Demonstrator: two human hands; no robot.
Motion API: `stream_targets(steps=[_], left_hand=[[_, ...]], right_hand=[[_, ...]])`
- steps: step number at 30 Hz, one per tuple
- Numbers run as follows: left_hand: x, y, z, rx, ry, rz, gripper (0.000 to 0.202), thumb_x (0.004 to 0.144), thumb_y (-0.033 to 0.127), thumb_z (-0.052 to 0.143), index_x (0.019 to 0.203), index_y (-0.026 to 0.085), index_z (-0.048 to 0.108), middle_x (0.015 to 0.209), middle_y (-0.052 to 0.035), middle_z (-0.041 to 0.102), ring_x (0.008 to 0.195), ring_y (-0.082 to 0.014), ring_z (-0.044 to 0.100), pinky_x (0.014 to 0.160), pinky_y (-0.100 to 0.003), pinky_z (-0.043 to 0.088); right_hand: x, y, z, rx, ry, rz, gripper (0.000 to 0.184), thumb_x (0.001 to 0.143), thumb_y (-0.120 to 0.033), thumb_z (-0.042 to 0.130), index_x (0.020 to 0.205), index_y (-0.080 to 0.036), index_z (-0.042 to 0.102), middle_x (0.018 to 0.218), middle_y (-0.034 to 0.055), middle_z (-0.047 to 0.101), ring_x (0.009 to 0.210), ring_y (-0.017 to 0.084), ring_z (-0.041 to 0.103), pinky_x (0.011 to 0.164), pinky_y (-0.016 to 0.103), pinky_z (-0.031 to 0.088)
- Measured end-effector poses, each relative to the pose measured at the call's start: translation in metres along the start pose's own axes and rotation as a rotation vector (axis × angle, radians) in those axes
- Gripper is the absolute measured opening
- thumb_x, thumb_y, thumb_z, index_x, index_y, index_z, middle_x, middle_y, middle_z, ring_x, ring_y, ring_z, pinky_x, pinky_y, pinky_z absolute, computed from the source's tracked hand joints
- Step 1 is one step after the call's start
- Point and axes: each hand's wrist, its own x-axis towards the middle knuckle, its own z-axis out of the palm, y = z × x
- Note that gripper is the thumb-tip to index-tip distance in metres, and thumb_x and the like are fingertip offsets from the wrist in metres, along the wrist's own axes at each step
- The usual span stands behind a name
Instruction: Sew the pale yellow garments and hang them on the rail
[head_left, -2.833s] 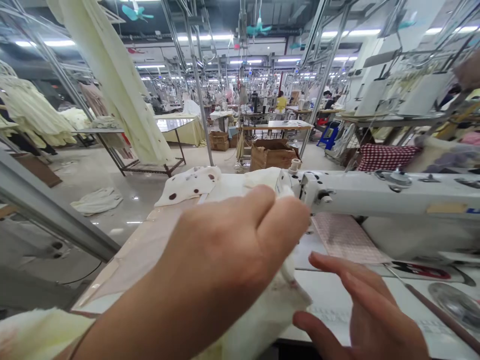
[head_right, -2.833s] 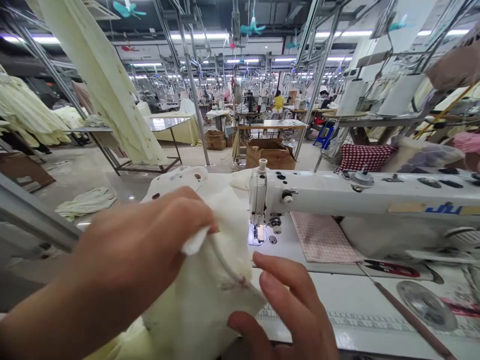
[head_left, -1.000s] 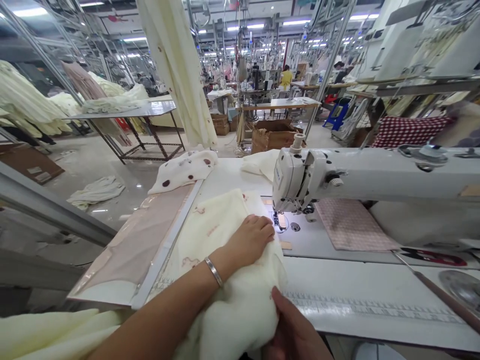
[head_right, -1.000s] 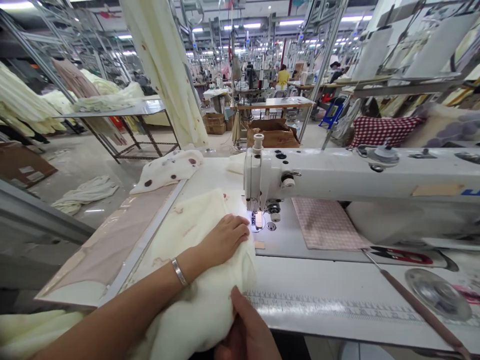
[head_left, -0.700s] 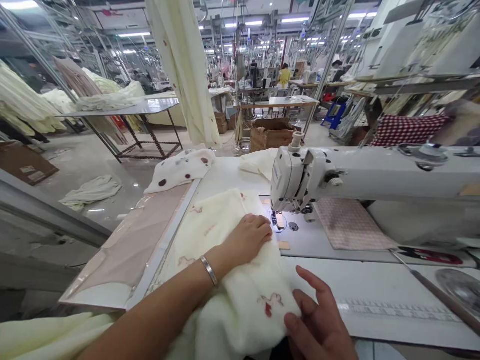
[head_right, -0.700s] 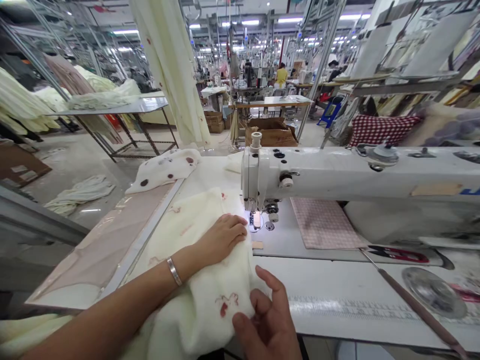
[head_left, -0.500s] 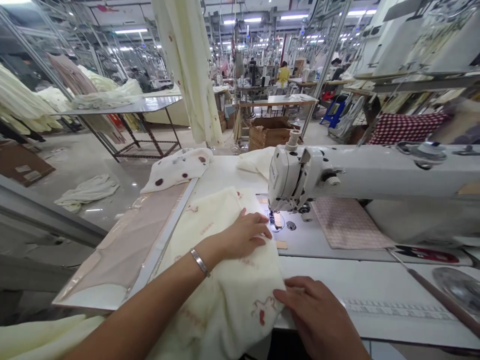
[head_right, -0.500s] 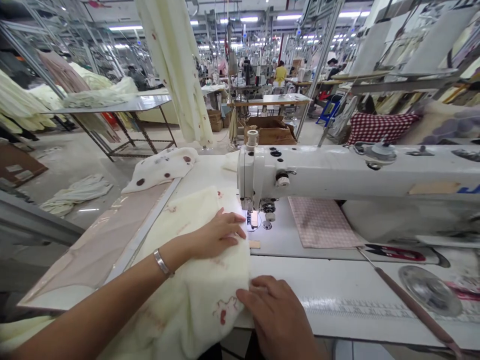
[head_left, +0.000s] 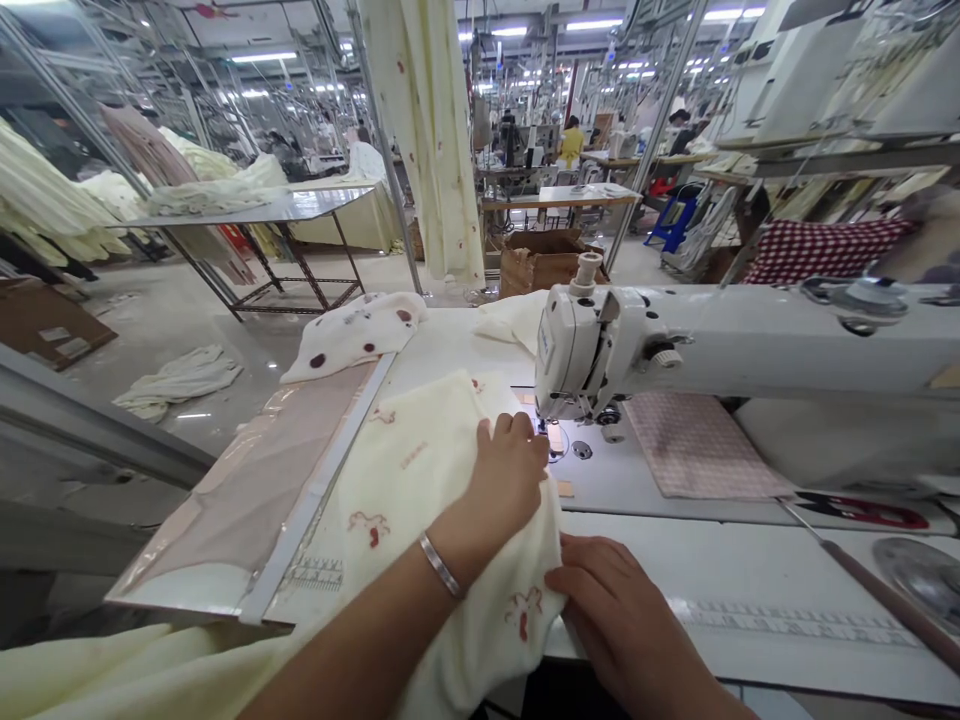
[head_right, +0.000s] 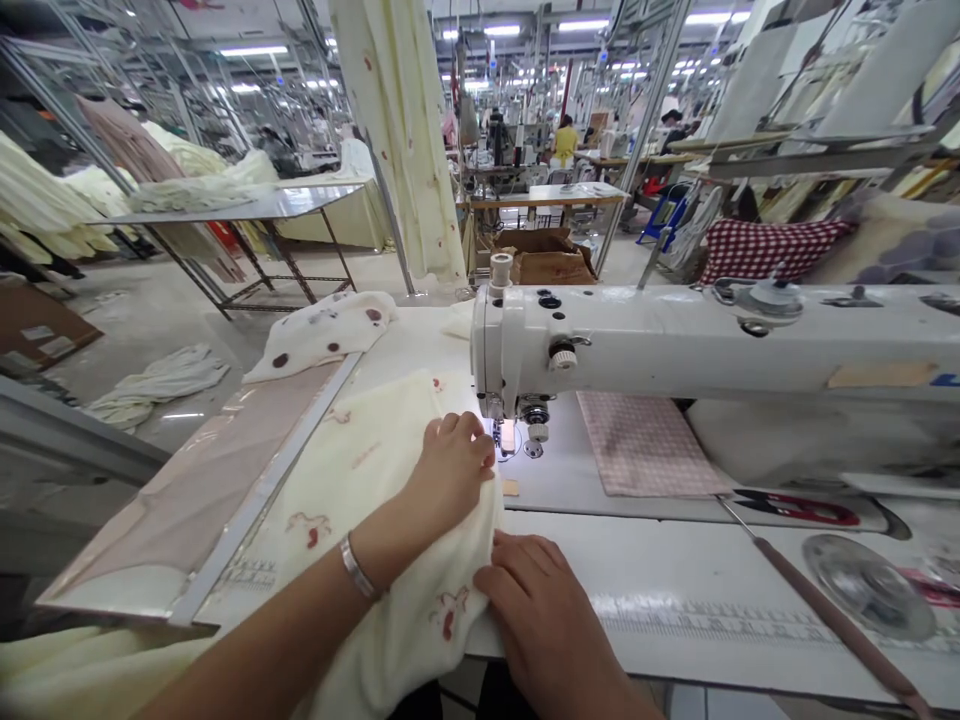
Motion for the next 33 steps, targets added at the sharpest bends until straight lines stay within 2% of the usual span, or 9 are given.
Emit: stream_targets(steps=[3,5,7,10,15,20,26,30,33], left_hand=[[-0.012,0.010,0.011,0.028,0.019,0.042,0.017,0.085,0.008,0.043,0.092,0.013,0.057,0.099,-0.0103,0.055,0.096,-0.0242,0.049,0.088,-0.042,0.041],[-0.025,0.009,0.016,0.028,0.004,0.085,0.015,0.086,0.009,0.044,0.091,0.013,0.057,0.096,-0.0087,0.057,0.091,-0.0215,0.051,0.087,-0.037,0.043],[-0.038,0.001,0.019,0.019,0.009,0.134,0.014,0.087,0.014,0.046,0.095,0.015,0.057,0.107,-0.0078,0.056,0.100,-0.0214,0.050,0.094,-0.038,0.039],[-0.048,-0.015,0.020,0.012,0.031,0.230,0.025,0.092,0.025,0.043,0.115,0.020,0.050,0.132,-0.0052,0.046,0.122,-0.0223,0.039,0.106,-0.044,0.026],[-0.032,-0.038,0.017,0.008,0.002,0.301,0.038,0.095,0.038,0.036,0.131,0.025,0.039,0.141,-0.0030,0.038,0.129,-0.0204,0.033,0.107,-0.043,0.024],[-0.010,-0.050,0.012,0.000,-0.003,0.357,0.038,0.094,0.038,0.039,0.129,0.025,0.041,0.140,-0.0044,0.038,0.126,-0.0210,0.035,0.105,-0.042,0.025],[-0.003,-0.058,0.006,-0.025,-0.003,0.411,0.036,0.093,0.037,0.041,0.127,0.027,0.045,0.134,-0.0040,0.043,0.121,-0.0207,0.039,0.104,-0.041,0.025],[0.000,-0.062,0.002,-0.108,-0.015,0.422,0.032,0.093,0.035,0.041,0.123,0.029,0.049,0.134,-0.0020,0.045,0.121,-0.0188,0.040,0.104,-0.038,0.025],[0.002,-0.065,0.001,-0.132,-0.006,0.453,0.027,0.093,0.033,0.042,0.116,0.029,0.056,0.133,-0.0012,0.047,0.119,-0.0174,0.042,0.105,-0.037,0.024]], right_hand=[[0.002,0.005,-0.007,0.028,-0.014,-0.015,0.022,0.084,-0.006,0.041,0.090,-0.019,0.056,0.086,0.0038,0.064,0.088,0.015,0.058,0.081,0.030,0.044],[0.006,0.011,-0.014,0.006,-0.036,-0.047,0.023,0.084,-0.005,0.041,0.091,-0.020,0.057,0.086,0.0023,0.064,0.083,0.013,0.059,0.084,0.030,0.042],[0.010,0.017,-0.018,-0.033,-0.047,-0.097,0.025,0.084,-0.004,0.040,0.089,-0.020,0.058,0.084,0.0019,0.065,0.079,0.013,0.059,0.082,0.030,0.042],[0.018,0.025,-0.017,-0.081,-0.062,-0.164,0.025,0.085,-0.003,0.039,0.083,-0.019,0.059,0.077,0.0019,0.064,0.076,0.013,0.058,0.074,0.029,0.042],[0.027,0.039,-0.011,-0.137,-0.082,-0.214,0.026,0.088,-0.005,0.038,0.082,-0.018,0.059,0.079,0.0025,0.064,0.081,0.014,0.057,0.073,0.028,0.041],[0.033,0.049,-0.009,-0.159,-0.111,-0.198,0.025,0.088,-0.005,0.039,0.085,-0.018,0.060,0.080,0.0029,0.065,0.085,0.014,0.058,0.077,0.031,0.041],[0.035,0.051,-0.009,-0.177,-0.053,-0.152,0.021,0.085,-0.007,0.043,0.083,-0.017,0.061,0.079,0.0056,0.061,0.075,0.016,0.054,0.065,0.031,0.043],[0.033,0.053,-0.014,-0.157,-0.011,-0.225,0.021,0.077,-0.002,0.048,0.090,-0.014,0.060,0.094,0.0092,0.063,0.089,0.021,0.052,0.074,0.036,0.043],[0.032,0.052,-0.013,-0.178,-0.087,-0.232,0.024,0.077,-0.002,0.045,0.089,-0.015,0.061,0.100,0.0060,0.065,0.089,0.020,0.052,0.074,0.035,0.042]])
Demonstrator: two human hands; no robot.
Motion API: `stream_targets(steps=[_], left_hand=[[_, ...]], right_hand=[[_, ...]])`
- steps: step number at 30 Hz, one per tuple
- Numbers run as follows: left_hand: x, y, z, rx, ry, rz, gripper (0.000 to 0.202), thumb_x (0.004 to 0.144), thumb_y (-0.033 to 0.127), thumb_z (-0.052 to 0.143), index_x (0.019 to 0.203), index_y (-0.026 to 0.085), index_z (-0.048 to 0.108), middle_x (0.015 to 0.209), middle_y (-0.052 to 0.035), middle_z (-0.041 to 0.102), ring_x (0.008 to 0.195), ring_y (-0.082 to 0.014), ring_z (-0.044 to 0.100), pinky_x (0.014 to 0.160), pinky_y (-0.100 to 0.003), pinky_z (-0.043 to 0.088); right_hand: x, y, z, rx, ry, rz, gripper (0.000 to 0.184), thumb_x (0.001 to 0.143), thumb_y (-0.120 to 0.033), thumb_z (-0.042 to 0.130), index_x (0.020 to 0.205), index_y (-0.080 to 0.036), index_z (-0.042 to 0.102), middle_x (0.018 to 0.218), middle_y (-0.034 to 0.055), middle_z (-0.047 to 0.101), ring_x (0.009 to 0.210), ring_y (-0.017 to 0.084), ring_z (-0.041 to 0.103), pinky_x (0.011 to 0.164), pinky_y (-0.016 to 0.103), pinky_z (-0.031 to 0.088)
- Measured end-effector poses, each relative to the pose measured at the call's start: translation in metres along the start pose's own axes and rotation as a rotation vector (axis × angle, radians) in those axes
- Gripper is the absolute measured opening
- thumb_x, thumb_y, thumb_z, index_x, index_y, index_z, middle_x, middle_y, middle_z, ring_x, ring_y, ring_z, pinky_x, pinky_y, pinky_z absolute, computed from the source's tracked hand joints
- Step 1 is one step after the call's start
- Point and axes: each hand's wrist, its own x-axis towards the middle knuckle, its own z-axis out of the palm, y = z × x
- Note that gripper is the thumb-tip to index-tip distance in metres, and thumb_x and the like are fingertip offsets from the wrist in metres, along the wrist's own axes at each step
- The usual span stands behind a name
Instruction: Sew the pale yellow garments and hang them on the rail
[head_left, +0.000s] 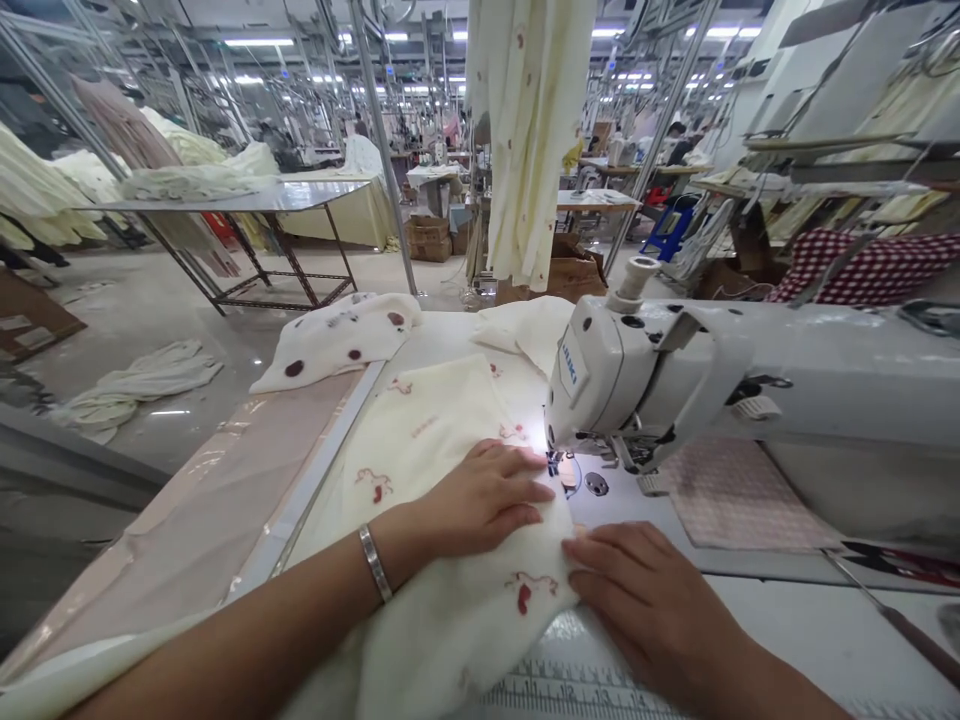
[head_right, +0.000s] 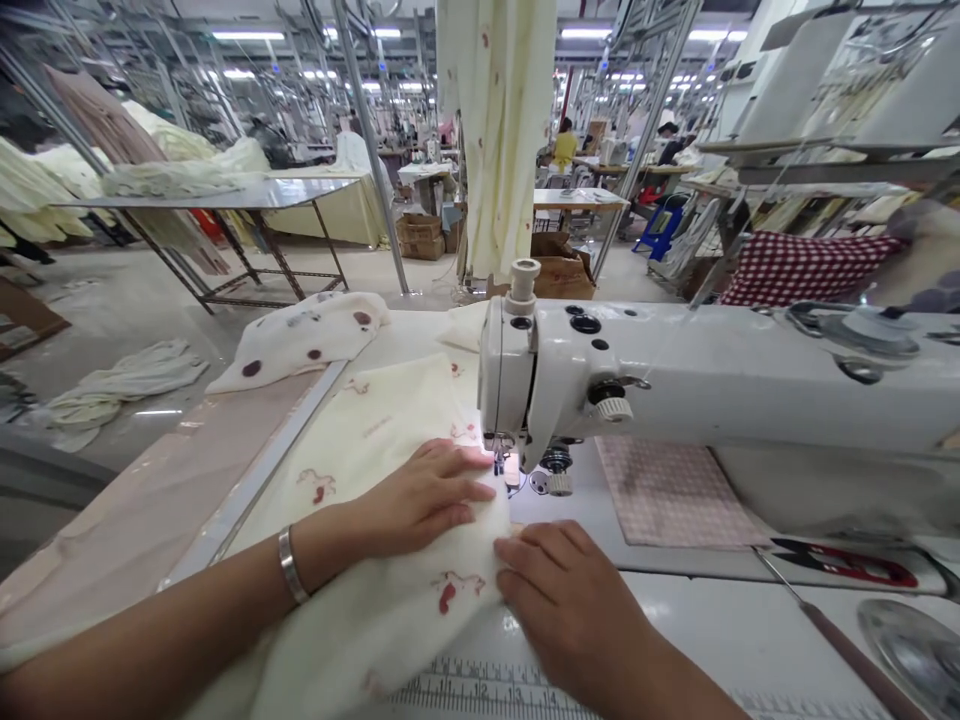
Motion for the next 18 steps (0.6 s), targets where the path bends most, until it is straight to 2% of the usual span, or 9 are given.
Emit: stream_targets(steps=[3,5,9,12,16,18], left_hand=[[0.002,-0.003,0.000,0.041,-0.008,0.033,0.026,0.093,0.033,0.043,0.113,0.028,0.059,0.131,-0.0027,0.048,0.118,-0.0188,0.043,0.104,-0.037,0.024],[0.003,-0.005,0.000,0.060,-0.016,0.042,0.026,0.092,0.033,0.043,0.113,0.028,0.058,0.130,-0.0026,0.048,0.117,-0.0194,0.043,0.104,-0.038,0.025],[0.008,-0.015,0.000,0.083,0.006,0.043,0.024,0.092,0.032,0.044,0.111,0.027,0.058,0.127,-0.0027,0.049,0.114,-0.0194,0.044,0.102,-0.037,0.027],[0.016,-0.024,-0.003,0.096,0.039,0.034,0.023,0.093,0.031,0.043,0.108,0.024,0.059,0.122,-0.0034,0.052,0.111,-0.0177,0.045,0.100,-0.033,0.029],[0.029,-0.033,-0.009,0.121,0.059,0.018,0.019,0.093,0.030,0.044,0.102,0.024,0.060,0.118,-0.0026,0.055,0.111,-0.0159,0.046,0.099,-0.030,0.031],[0.034,-0.036,-0.009,0.153,0.052,-0.021,0.021,0.092,0.032,0.045,0.105,0.025,0.059,0.121,-0.0025,0.054,0.114,-0.0171,0.045,0.101,-0.033,0.030]], right_hand=[[0.001,-0.001,0.004,-0.006,-0.097,0.008,0.025,0.080,-0.003,0.043,0.088,-0.016,0.062,0.099,0.0040,0.066,0.083,0.019,0.052,0.071,0.034,0.041],[0.003,0.002,0.006,-0.024,-0.117,0.011,0.024,0.082,-0.004,0.042,0.088,-0.016,0.062,0.099,0.0040,0.066,0.082,0.019,0.051,0.071,0.034,0.040],[0.009,0.015,0.009,-0.091,-0.121,0.024,0.021,0.086,-0.008,0.042,0.088,-0.017,0.062,0.099,0.0033,0.066,0.082,0.019,0.052,0.070,0.033,0.038],[0.014,0.026,0.012,-0.137,-0.135,0.075,0.019,0.088,-0.014,0.043,0.087,-0.018,0.061,0.089,0.0043,0.064,0.081,0.019,0.054,0.067,0.032,0.038],[0.015,0.037,0.020,-0.212,-0.088,0.142,0.019,0.089,-0.016,0.043,0.089,-0.018,0.062,0.081,0.0065,0.062,0.078,0.019,0.056,0.061,0.028,0.037],[0.016,0.039,0.022,-0.236,-0.057,0.160,0.020,0.090,-0.017,0.042,0.093,-0.017,0.062,0.083,0.0077,0.063,0.078,0.020,0.057,0.059,0.027,0.037]])
